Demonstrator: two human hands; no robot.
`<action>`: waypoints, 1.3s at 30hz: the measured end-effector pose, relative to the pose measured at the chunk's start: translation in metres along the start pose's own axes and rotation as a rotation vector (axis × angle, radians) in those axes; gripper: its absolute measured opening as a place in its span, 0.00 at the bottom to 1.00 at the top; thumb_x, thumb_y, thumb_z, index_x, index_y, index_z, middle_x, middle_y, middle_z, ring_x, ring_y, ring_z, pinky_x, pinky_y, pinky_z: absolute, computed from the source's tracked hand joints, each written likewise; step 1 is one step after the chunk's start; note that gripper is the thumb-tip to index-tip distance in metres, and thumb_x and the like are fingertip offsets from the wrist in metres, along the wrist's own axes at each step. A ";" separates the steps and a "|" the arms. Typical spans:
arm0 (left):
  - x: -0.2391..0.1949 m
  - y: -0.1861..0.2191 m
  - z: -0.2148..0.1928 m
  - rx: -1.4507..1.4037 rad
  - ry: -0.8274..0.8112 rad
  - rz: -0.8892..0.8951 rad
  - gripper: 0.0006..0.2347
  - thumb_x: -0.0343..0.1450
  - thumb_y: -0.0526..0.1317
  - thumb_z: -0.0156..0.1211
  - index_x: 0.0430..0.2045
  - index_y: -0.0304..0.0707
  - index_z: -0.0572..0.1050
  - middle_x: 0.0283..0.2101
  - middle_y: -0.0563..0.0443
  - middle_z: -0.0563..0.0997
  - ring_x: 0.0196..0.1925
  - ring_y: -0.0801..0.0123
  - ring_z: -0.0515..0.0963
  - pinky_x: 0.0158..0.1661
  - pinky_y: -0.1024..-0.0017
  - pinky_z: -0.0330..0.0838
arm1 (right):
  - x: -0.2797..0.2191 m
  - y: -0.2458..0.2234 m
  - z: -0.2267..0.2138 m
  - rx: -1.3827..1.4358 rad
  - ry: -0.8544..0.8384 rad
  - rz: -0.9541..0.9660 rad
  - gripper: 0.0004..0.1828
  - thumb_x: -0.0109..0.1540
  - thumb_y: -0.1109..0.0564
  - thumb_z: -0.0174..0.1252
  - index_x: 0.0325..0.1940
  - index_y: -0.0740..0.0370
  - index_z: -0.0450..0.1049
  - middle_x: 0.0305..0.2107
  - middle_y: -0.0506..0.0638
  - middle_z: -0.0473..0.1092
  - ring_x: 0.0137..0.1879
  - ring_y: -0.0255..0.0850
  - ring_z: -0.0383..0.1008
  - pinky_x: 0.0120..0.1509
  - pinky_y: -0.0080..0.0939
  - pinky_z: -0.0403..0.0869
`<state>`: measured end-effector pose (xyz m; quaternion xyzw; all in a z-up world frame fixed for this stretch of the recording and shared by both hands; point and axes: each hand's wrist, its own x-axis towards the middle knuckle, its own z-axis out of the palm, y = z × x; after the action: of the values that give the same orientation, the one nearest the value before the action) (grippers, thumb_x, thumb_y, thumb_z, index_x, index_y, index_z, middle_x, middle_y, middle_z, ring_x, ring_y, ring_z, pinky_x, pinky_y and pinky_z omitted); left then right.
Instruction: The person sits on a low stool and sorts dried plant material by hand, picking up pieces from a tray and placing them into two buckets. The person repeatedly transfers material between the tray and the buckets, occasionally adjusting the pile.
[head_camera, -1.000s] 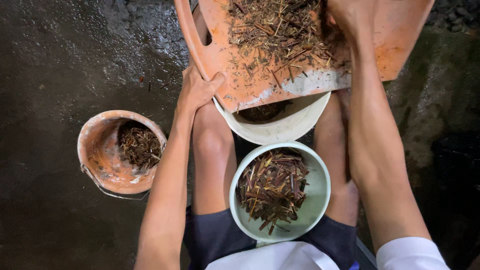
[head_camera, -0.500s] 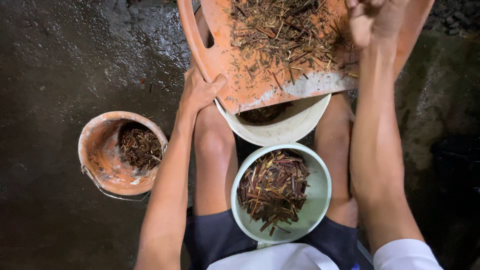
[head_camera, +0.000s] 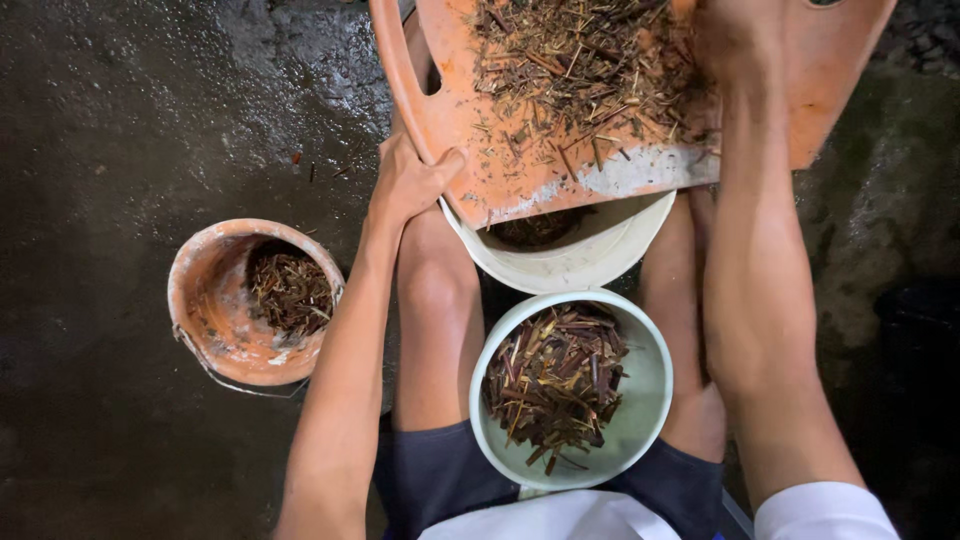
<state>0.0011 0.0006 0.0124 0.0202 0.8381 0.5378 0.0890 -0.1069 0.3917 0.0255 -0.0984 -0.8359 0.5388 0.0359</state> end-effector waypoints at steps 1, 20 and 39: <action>0.000 0.001 0.000 0.001 0.002 0.004 0.14 0.66 0.42 0.65 0.40 0.30 0.80 0.40 0.37 0.86 0.45 0.54 0.87 0.48 0.62 0.80 | -0.006 -0.001 -0.009 0.244 -0.015 0.001 0.20 0.71 0.54 0.54 0.25 0.55 0.61 0.23 0.46 0.60 0.29 0.37 0.60 0.32 0.39 0.60; 0.002 -0.007 0.002 0.051 0.006 -0.034 0.14 0.65 0.44 0.67 0.34 0.29 0.81 0.35 0.37 0.85 0.41 0.52 0.88 0.44 0.61 0.81 | -0.019 -0.022 0.023 -0.688 -0.106 -0.608 0.08 0.64 0.58 0.66 0.38 0.66 0.75 0.25 0.54 0.75 0.27 0.40 0.74 0.30 0.45 0.72; 0.002 -0.004 0.001 0.059 0.013 -0.060 0.16 0.64 0.45 0.66 0.37 0.28 0.81 0.37 0.34 0.85 0.44 0.51 0.87 0.46 0.61 0.80 | -0.052 -0.041 0.039 -0.405 -0.269 -0.236 0.08 0.68 0.56 0.69 0.41 0.61 0.76 0.27 0.47 0.72 0.29 0.35 0.68 0.32 0.39 0.68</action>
<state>-0.0001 0.0001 0.0079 -0.0062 0.8544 0.5100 0.0989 -0.0680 0.3294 0.0491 0.0672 -0.9295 0.3610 -0.0332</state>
